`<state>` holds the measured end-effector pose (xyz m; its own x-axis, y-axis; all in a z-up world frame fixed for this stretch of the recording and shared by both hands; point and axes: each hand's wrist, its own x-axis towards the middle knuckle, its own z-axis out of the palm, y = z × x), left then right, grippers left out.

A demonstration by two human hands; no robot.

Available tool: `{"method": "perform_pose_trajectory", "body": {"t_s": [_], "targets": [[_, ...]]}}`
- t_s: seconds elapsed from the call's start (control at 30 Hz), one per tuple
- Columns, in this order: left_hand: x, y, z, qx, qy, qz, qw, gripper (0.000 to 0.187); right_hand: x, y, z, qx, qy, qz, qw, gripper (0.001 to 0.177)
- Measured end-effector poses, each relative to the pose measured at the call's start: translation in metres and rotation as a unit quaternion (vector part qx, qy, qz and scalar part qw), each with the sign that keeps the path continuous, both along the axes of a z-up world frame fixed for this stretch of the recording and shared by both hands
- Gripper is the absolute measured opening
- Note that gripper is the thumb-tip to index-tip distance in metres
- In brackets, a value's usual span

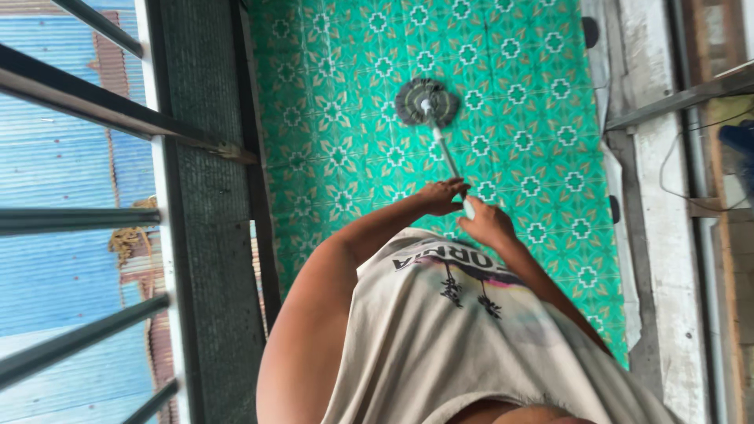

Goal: The person cleans the floor by hand using a mop, moving it across the patterned tiles.

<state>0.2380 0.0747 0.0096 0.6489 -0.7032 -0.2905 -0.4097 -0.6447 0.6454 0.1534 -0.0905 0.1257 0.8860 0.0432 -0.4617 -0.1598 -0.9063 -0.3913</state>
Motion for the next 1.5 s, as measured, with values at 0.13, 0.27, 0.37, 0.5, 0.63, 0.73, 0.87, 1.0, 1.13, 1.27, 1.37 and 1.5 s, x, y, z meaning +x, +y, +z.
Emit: {"method": "perform_pose_trajectory", "body": {"t_s": [0.13, 0.27, 0.37, 0.5, 0.63, 0.73, 0.87, 1.0, 1.13, 1.27, 1.37, 1.5], "targets": [[0.043, 0.003, 0.007, -0.008, -0.004, 0.026, 1.000, 0.067, 0.053, 0.003, 0.009, 0.009, -0.037, 0.016, 0.999, 0.069], [0.084, -0.004, 0.006, -0.013, -0.017, 0.049, 0.999, 0.065, 0.100, -0.005, 0.013, -0.007, -0.075, 0.016, 0.997, 0.063], [0.126, -0.005, 0.006, -0.023, -0.040, 0.050, 0.998, 0.067, 0.142, -0.008, 0.013, -0.002, -0.046, 0.009, 0.999, 0.062], [0.193, -0.007, 0.006, 0.024, -0.027, 0.035, 0.999, 0.067, 0.206, -0.008, 0.005, -0.010, -0.022, 0.009, 1.000, 0.066], [0.274, -0.010, -0.003, 0.055, -0.041, 0.022, 0.997, 0.070, 0.288, -0.010, -0.006, 0.000, -0.014, 0.015, 1.000, 0.072], [0.338, -0.012, -0.001, 0.010, -0.047, 0.034, 0.998, 0.070, 0.356, -0.016, 0.000, 0.008, -0.008, 0.020, 1.000, 0.073], [0.422, -0.020, 0.003, 0.033, -0.038, 0.056, 0.997, 0.069, 0.447, -0.034, -0.001, 0.016, -0.025, 0.041, 0.999, 0.063], [0.488, -0.022, 0.018, 0.024, -0.046, 0.081, 0.995, 0.067, 0.524, -0.040, 0.006, 0.020, -0.045, 0.046, 0.998, 0.054], [0.548, -0.019, 0.046, -0.040, -0.093, 0.099, 0.990, 0.061, 0.587, -0.045, 0.044, 0.066, -0.113, 0.061, 0.990, 0.043], [0.592, -0.023, 0.061, -0.104, -0.084, 0.106, 0.985, 0.059, 0.644, -0.052, 0.073, 0.090, -0.112, 0.040, 0.989, 0.039], [0.640, -0.034, 0.055, -0.083, -0.047, 0.106, 0.990, 0.059, 0.682, -0.057, 0.106, 0.064, -0.123, 0.053, 0.989, 0.037], [0.705, -0.041, 0.012, -0.031, -0.051, 0.094, 0.994, 0.052, 0.732, -0.046, 0.142, 0.035, -0.015, 0.020, 0.999, 0.043]]}}
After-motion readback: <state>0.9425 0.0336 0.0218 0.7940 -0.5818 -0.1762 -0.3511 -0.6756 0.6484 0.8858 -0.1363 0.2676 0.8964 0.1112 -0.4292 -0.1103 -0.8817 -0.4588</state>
